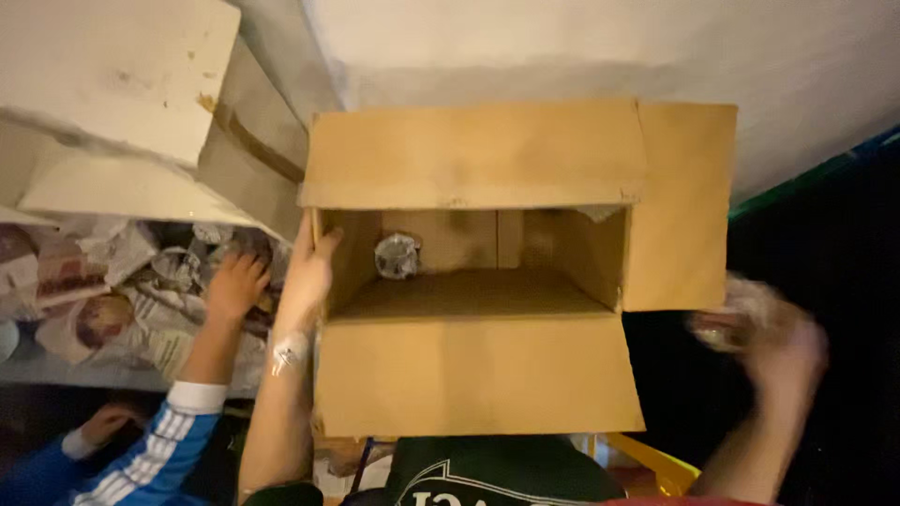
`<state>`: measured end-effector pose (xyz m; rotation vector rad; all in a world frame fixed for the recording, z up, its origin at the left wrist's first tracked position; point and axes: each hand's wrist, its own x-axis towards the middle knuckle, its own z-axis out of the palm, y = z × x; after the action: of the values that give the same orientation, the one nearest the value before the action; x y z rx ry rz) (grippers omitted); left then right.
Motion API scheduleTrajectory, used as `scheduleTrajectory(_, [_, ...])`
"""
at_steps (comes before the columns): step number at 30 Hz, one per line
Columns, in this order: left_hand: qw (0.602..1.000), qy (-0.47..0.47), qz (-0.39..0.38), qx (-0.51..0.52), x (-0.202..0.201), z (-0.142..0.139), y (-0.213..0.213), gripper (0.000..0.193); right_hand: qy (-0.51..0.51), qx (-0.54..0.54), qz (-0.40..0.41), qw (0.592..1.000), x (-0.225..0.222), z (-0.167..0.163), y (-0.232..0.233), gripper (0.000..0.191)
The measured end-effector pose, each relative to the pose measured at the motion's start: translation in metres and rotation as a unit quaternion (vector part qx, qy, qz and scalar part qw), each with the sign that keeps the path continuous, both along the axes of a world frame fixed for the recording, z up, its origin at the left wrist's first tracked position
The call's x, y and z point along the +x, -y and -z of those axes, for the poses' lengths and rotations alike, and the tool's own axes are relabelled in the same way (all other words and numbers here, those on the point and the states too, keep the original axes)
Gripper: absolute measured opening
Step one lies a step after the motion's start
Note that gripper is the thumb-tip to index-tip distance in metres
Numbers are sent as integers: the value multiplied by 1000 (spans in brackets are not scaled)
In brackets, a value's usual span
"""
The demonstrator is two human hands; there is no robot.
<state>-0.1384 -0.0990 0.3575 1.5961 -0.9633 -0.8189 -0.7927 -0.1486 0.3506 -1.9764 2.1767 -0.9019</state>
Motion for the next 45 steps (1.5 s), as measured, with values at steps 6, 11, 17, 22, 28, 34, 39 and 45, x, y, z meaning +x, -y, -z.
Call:
scheduleTrajectory(6, [991,-79,55,-96,-7,1,7,67,218,60,-158,961,108,-192,-22,38])
scheduleTrajectory(11, [991,-62,64,-98,-6,5,8,70,-61,112,-473,872,286,-165,45,63])
scheduleTrajectory(17, [995,7,49,-90,-7,6,22,72,-273,381,-380,798,404,-48,85,74])
scheduleTrajectory(22, [994,-21,47,-95,-10,9,22,72,-201,312,-379,848,437,36,135,68])
scheduleTrajectory(28, [993,-22,52,-101,-15,7,13,72,-189,324,-392,840,431,51,152,64])
scheduleTrajectory(34, [992,-39,68,-99,-11,10,22,71,-293,399,-419,761,403,-61,105,61])
scheduleTrajectory(39, [992,93,88,17,8,-7,32,66,-81,127,-444,883,295,-172,20,47])
scheduleTrajectory(45, [992,-95,78,30,16,-34,48,65,346,-376,-1,859,122,-20,-20,20])
